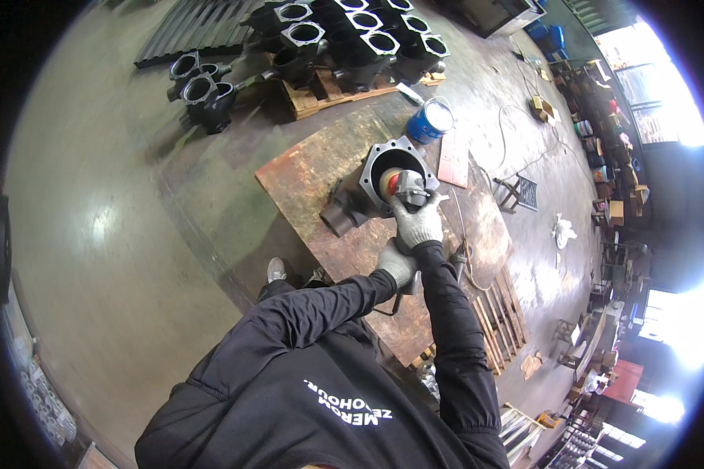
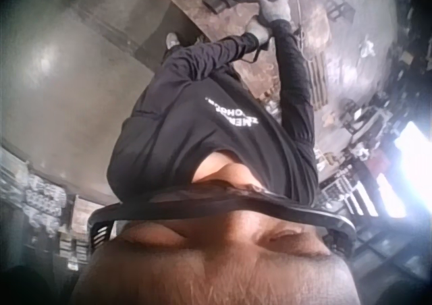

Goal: The person picks up a metal exhaust manifold from a pallet, places it on a workbench, and uses an angle grinder to smooth the interior and exterior surfaces. The person repositions the part multiple times to access different areas while grinding.

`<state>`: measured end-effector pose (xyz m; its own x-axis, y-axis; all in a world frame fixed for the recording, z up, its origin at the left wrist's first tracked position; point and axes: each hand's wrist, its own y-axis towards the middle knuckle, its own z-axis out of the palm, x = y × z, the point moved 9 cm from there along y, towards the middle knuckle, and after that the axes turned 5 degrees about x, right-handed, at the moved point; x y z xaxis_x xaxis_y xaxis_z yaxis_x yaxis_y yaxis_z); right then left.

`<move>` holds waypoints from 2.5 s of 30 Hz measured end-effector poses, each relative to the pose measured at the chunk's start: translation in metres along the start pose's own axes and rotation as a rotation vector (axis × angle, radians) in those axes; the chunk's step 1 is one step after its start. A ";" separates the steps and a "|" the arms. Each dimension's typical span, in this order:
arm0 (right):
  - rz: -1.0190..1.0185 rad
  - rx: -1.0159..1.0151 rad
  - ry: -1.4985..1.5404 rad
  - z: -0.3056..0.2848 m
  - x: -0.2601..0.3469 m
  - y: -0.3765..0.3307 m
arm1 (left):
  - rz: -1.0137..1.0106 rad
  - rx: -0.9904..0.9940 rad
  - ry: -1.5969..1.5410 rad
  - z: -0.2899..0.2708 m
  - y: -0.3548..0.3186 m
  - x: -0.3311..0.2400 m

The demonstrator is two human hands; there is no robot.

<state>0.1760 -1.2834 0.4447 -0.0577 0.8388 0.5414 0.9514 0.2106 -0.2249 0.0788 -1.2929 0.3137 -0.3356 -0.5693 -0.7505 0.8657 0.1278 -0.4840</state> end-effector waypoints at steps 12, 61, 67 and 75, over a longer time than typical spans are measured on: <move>0.025 -0.007 0.001 0.003 0.001 -0.005 | -0.028 -0.033 0.100 -0.008 -0.010 -0.006; 0.147 0.096 -0.028 0.007 0.035 -0.012 | -0.058 0.178 -0.287 -0.048 0.033 0.021; 0.069 0.109 0.018 0.009 0.047 0.000 | -0.253 0.175 -0.526 -0.057 0.041 0.029; 0.089 0.082 0.069 0.002 0.041 -0.001 | -0.304 0.288 -0.740 -0.051 0.034 0.013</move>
<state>0.1717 -1.2482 0.4655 0.0494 0.8201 0.5701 0.9236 0.1798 -0.3386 0.0846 -1.2552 0.2645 -0.3265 -0.9426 -0.0701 0.8715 -0.2715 -0.4083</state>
